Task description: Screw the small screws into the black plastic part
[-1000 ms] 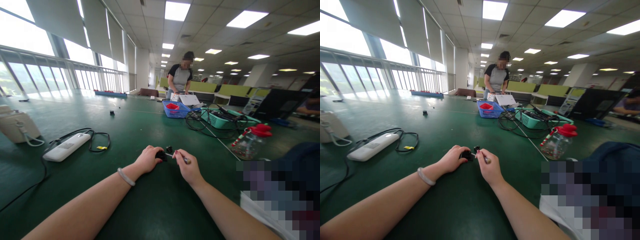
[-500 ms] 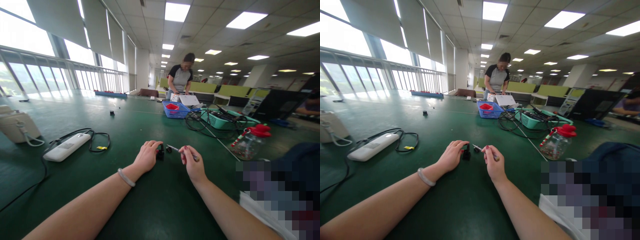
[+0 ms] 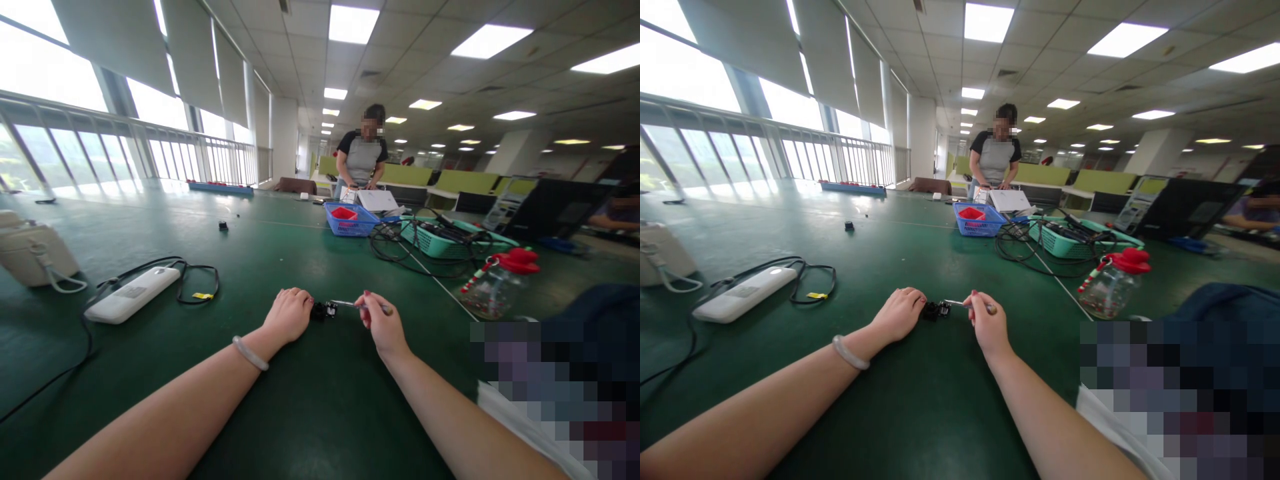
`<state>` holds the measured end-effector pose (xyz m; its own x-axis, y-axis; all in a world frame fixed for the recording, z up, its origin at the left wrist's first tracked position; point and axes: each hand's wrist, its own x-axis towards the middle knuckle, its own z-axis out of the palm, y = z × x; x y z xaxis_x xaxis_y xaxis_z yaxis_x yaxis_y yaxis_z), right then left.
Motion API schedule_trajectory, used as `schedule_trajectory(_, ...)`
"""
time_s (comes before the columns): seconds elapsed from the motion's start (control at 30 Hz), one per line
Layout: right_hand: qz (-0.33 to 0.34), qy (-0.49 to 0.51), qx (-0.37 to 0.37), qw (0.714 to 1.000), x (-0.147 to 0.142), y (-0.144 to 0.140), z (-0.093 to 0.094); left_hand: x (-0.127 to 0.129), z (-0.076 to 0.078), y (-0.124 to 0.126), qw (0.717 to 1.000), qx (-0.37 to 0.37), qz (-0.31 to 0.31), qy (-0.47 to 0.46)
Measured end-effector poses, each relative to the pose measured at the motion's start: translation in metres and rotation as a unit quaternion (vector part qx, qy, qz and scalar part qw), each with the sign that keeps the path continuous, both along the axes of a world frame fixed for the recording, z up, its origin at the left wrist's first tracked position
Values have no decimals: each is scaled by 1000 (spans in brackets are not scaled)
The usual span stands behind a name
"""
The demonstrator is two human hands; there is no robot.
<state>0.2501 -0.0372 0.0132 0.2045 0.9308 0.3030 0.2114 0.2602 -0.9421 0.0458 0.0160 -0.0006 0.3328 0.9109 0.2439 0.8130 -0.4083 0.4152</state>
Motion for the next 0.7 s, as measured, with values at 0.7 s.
schedule_trajectory(0.7,-92,-6,51,994,10,12,-16,12,13,-47,987,-21,-147,59)
